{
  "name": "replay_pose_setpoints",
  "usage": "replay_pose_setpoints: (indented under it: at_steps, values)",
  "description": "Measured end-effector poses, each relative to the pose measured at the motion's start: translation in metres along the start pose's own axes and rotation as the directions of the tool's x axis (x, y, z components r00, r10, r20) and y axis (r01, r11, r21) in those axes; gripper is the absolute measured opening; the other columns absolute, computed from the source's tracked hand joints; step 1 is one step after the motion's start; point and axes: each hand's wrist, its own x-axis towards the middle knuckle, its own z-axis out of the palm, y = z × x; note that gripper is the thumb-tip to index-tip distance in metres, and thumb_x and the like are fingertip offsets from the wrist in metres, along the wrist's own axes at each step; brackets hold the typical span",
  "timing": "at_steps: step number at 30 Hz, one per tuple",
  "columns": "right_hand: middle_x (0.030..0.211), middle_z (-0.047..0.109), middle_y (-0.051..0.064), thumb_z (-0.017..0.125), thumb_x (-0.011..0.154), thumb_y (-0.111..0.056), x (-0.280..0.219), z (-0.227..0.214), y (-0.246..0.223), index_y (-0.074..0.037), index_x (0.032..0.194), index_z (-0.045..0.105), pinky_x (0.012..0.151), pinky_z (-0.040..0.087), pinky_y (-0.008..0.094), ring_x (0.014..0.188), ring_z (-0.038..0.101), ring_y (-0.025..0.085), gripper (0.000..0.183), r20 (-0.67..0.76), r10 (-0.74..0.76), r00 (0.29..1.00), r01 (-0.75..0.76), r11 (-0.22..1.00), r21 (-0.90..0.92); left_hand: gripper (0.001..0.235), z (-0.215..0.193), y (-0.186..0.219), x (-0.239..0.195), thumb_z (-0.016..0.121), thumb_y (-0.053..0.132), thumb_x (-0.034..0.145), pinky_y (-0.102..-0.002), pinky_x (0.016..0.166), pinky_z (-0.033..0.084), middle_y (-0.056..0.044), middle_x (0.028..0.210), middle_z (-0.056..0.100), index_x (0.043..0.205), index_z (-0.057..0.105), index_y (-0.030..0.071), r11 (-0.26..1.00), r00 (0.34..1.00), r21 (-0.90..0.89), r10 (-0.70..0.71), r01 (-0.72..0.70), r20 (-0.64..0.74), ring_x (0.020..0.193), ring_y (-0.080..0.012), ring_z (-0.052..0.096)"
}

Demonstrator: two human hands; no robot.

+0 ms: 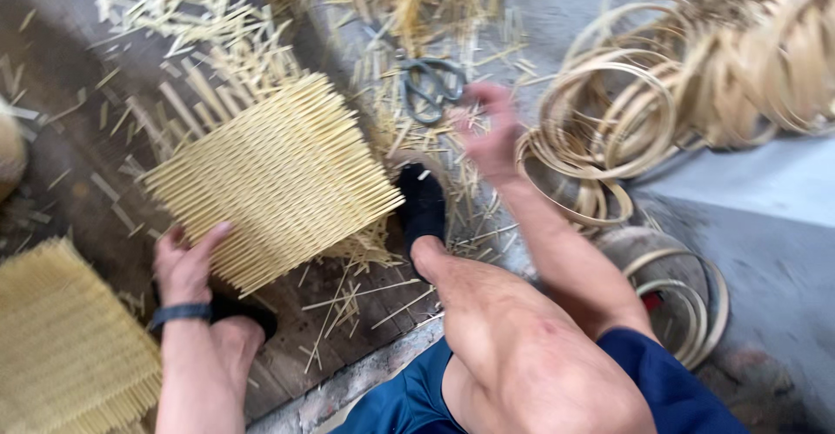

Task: The person repeatedly places a bamboo mat over a circular mold, trims the excess bamboo strips around the rim using shears, removes the mold, and stacks the finished basket. The process is repeated multiple times.

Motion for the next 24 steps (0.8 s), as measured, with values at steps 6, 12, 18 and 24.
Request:
replay_pose_setpoints:
  at_steps: [6, 12, 18, 24]
  values:
    - [0.121, 0.056, 0.018, 0.084, 0.087, -0.014, 0.003, -0.196, 0.028, -0.002, 0.119, 0.059, 0.093, 0.05, 0.039, 0.107, 0.058, 0.027, 0.043, -0.448, 0.189, 0.874, -0.447, 0.674, -0.588, 0.09, -0.037, -0.014, 0.008, 0.092, 0.015, 0.085, -0.034, 0.075, 0.059, -0.012, 0.127, 0.064, 0.153, 0.036, 0.001, 0.997, 0.97, 0.044, -0.055, 0.068, -0.237, 0.104, -0.0185, 0.069]
    - [0.123, 0.067, 0.018, 0.089, 0.071, -0.048, -0.046, -0.233, 0.008, -0.004, 0.125, 0.066, 0.098, 0.052, 0.042, 0.114, 0.065, 0.03, 0.074, 0.274, 0.491, 0.827, -0.221, 0.732, -0.645, 0.08, -0.048, -0.012, 0.005, 0.09, 0.015, 0.093, -0.03, 0.072, 0.058, -0.01, 0.122, 0.065, 0.153, 0.038, 0.002, 0.999, 0.972, 0.045, -0.011, 0.022, -0.233, 0.102, -0.0162, 0.069]
    - [0.119, 0.073, 0.018, 0.08, 0.058, -0.077, -0.088, -0.171, -0.015, -0.012, 0.144, 0.052, 0.103, 0.054, 0.043, 0.114, 0.07, 0.031, 0.112, 0.406, 0.808, 0.426, -0.013, 0.454, -0.891, 0.075, -0.047, -0.009, -0.001, 0.087, 0.014, 0.093, -0.031, 0.07, 0.059, -0.009, 0.116, 0.067, 0.15, 0.039, 0.004, 0.997, 0.964, 0.022, -0.063, 0.071, -0.259, 0.097, -0.0155, 0.069]
    - [0.121, 0.066, 0.024, 0.074, 0.08, -0.072, -0.118, -0.124, 0.017, -0.003, 0.129, 0.058, 0.097, 0.051, 0.052, 0.112, 0.067, 0.038, 0.086, 0.381, 0.78, 0.497, -0.113, 0.493, -0.863, 0.071, -0.046, -0.007, -0.009, 0.083, 0.014, 0.094, -0.037, 0.08, 0.061, -0.012, 0.123, 0.067, 0.15, 0.04, 0.003, 0.996, 0.97, 0.009, -0.089, 0.094, -0.227, 0.108, -0.0213, 0.069]
